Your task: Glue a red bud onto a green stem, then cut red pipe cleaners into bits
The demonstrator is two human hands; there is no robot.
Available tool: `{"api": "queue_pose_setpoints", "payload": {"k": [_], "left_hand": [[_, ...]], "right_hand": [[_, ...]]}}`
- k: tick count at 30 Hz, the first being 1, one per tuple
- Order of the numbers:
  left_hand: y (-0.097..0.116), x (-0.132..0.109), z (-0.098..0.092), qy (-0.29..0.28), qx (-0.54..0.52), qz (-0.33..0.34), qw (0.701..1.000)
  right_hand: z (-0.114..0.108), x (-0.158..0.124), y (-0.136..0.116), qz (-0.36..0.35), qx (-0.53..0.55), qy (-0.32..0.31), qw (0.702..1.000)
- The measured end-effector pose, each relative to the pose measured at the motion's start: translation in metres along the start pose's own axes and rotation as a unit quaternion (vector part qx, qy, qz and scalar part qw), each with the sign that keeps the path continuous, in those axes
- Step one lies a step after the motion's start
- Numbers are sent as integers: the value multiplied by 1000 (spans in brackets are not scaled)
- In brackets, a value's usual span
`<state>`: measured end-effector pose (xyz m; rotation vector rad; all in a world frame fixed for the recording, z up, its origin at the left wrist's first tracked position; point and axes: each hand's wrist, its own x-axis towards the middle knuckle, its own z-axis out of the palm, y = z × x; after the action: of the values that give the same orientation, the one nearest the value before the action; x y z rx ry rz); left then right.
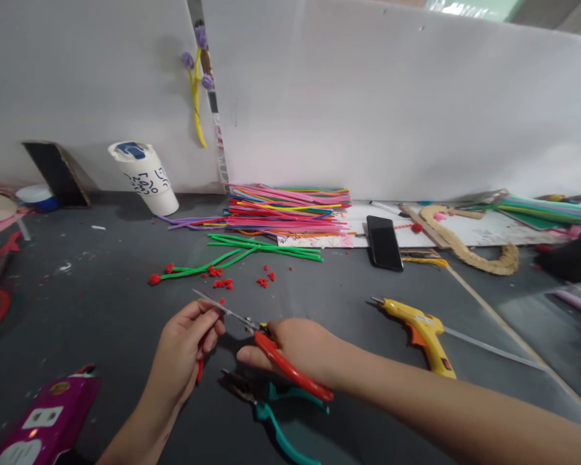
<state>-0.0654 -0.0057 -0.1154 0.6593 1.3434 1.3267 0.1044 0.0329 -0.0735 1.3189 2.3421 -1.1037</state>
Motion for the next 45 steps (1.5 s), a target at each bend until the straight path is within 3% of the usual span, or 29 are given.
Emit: {"api": "queue_pose_setpoints", "payload": {"k": [8,18,33,37,41,45], "left_hand": [[-3,1,0,3,39,1,999],[-6,6,0,-10,-6,-47,999],[-16,10,-1,-45,0,-65,997],[-15,9,-1,-58,-9,-52,997],[-13,7,0,-85,-24,-44,995],[-8,2,2,-108,-28,-45,993]], "right_hand": [[0,0,-4,24,-41,-8,999],[-4,2,-7,12,-14,-21,1000],[-2,6,-9,69,-11,-40,997],[-3,9,-4,75,-10,-5,997],[-2,17,1,66,94,65,991],[2,24,-7,40,185,94,977]]}}
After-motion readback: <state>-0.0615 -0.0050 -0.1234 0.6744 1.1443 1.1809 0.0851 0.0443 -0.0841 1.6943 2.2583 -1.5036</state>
